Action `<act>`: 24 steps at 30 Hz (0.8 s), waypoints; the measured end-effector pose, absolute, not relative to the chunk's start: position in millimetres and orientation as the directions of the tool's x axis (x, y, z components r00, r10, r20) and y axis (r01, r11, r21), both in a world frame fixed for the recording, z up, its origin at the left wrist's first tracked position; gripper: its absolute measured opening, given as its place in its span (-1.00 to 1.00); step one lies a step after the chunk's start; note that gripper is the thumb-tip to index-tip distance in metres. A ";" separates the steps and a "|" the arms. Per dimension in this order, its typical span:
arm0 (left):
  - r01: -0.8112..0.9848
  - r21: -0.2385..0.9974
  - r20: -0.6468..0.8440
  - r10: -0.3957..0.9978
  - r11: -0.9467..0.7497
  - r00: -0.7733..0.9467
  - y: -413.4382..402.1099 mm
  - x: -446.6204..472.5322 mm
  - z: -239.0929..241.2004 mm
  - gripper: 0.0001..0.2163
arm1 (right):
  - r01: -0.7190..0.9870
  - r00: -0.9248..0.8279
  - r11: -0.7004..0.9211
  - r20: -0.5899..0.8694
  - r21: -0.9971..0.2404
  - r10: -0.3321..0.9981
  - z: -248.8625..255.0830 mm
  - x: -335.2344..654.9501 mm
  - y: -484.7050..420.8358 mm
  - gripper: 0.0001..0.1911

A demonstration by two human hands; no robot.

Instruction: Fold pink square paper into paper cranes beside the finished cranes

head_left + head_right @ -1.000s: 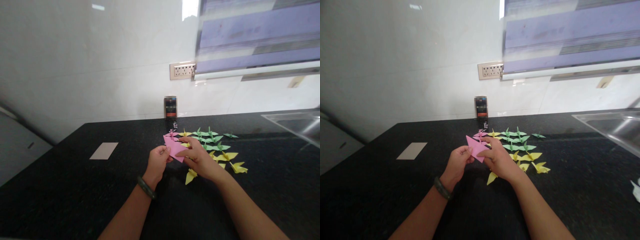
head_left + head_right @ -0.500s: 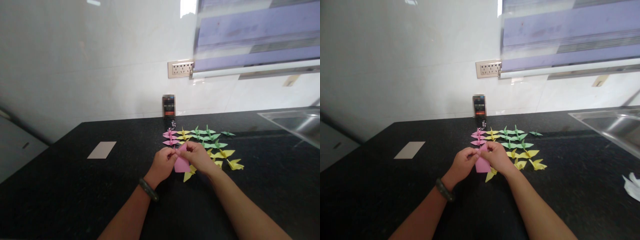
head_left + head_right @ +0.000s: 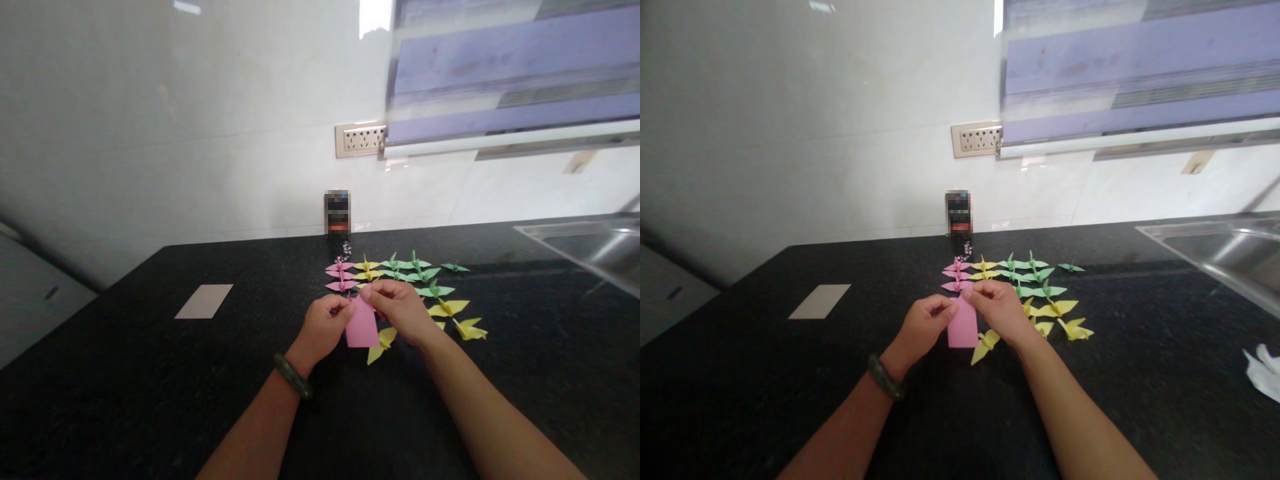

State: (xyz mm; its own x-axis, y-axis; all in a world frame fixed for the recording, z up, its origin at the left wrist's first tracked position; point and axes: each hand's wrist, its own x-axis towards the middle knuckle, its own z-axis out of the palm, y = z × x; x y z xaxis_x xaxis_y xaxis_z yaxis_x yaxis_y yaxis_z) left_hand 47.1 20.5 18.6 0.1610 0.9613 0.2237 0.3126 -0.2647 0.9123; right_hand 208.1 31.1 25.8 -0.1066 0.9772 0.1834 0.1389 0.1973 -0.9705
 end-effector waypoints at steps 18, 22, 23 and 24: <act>-0.187 0.979 -0.041 0.970 0.087 0.241 22.4 42.1 21.6 -0.73 | 0.372 0.155 0.371 0.450 -0.851 0.879 28.2 198.2 24.7 -0.66; -0.203 0.976 -0.026 0.964 0.083 0.265 18.3 45.7 25.8 -0.74 | 0.101 -0.070 0.138 0.131 -0.985 0.989 27.5 201.2 29.5 -0.68; -0.216 0.973 -0.025 0.970 0.080 0.243 17.8 46.4 26.8 -0.73 | 0.088 -0.108 0.117 0.108 -0.989 0.988 27.6 200.9 29.0 -0.72; -0.228 0.971 -0.026 0.977 0.076 0.214 17.6 46.9 27.6 -0.72 | 0.092 -0.115 0.113 0.102 -0.989 0.988 27.7 200.3 28.2 -0.75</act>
State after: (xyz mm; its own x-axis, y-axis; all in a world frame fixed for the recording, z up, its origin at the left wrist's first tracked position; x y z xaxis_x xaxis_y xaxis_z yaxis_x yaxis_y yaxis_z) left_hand 46.9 17.6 27.6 0.2137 0.9766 -0.0261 -0.2284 0.0760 0.9706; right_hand 200.3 28.2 27.7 -0.1151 0.9881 0.1021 0.0921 0.1130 -0.9893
